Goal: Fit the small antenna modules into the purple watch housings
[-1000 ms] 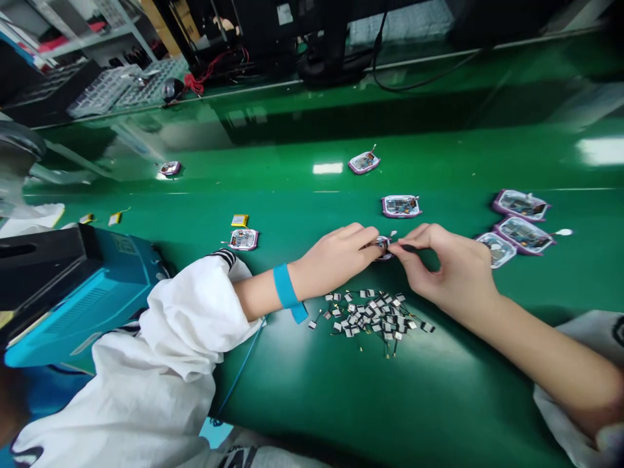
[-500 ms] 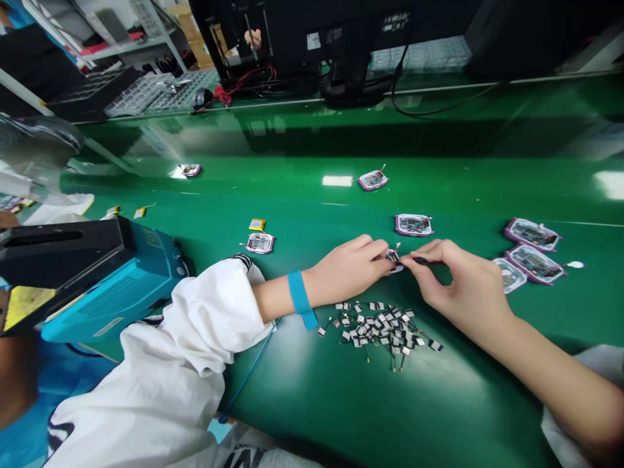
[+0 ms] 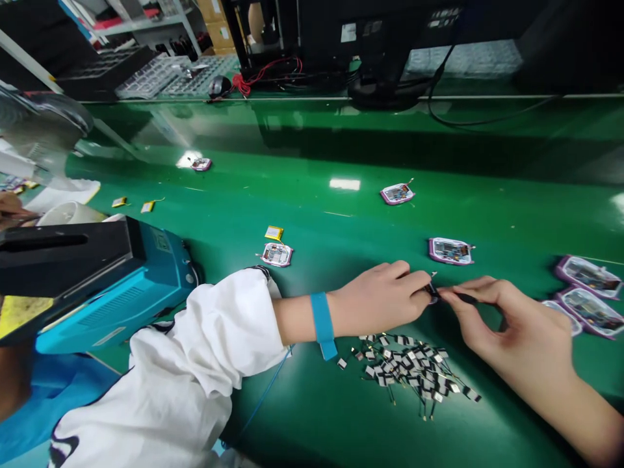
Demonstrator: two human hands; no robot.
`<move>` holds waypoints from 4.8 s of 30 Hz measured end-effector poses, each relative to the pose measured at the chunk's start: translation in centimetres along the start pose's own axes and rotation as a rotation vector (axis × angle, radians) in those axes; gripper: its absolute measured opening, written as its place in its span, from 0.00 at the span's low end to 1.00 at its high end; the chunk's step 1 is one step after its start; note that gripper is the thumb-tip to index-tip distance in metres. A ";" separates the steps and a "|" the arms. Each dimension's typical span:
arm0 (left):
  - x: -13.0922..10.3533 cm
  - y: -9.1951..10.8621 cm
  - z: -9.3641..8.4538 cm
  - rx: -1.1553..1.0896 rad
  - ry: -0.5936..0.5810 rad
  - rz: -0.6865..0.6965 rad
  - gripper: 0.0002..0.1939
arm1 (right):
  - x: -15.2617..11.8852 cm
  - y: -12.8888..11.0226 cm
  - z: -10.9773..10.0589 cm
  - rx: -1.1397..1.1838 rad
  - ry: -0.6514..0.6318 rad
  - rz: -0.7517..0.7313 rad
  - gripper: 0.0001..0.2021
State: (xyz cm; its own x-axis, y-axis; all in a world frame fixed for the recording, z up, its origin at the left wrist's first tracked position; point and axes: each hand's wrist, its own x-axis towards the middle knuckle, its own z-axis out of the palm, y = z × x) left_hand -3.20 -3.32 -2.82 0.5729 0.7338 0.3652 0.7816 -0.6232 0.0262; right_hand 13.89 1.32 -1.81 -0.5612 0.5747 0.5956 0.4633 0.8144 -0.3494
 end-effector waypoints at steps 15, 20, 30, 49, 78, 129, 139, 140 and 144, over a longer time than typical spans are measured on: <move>0.6 0.7 -3.2 -0.292 -0.129 -0.323 0.17 | 1.0 0.5 -3.0 0.167 -0.110 0.260 0.04; 0.8 -1.2 -5.1 -0.552 -0.240 -0.299 0.28 | 0.7 -0.5 -3.0 0.073 -0.459 0.162 0.06; 1.7 -3.0 -2.5 -0.732 -0.380 -0.116 0.41 | -0.2 -1.6 -1.2 -0.025 -0.445 0.194 0.09; 1.0 -0.1 -2.4 -0.692 0.011 -0.259 0.31 | 0.7 -3.3 -2.6 -0.556 -0.193 -0.188 0.05; 0.9 0.4 -1.9 -0.720 0.156 -0.376 0.31 | 1.1 -2.0 -2.2 -0.114 -0.123 -0.016 0.03; 0.5 0.7 -1.2 -0.861 0.202 -0.398 0.22 | 1.4 -0.5 -1.9 -0.313 -0.147 -0.300 0.10; 0.7 0.5 -1.4 -0.951 0.213 -0.402 0.22 | 1.3 -1.3 -2.5 -0.268 -0.094 -0.259 0.07; 0.7 0.5 -1.4 -0.954 0.211 -0.398 0.22 | 1.4 -1.3 -2.5 -0.267 -0.107 -0.267 0.08; 0.7 0.3 -1.6 -0.991 0.219 -0.403 0.23 | 2.3 -1.4 -2.7 -0.330 -0.237 -0.363 0.09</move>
State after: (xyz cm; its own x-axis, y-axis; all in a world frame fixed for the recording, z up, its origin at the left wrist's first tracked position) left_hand -2.99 -3.46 -1.06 0.1861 0.9299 0.3172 0.2995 -0.3611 0.8831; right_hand 13.81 1.28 2.03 -0.8467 0.2947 0.4430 0.3803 0.9175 0.1164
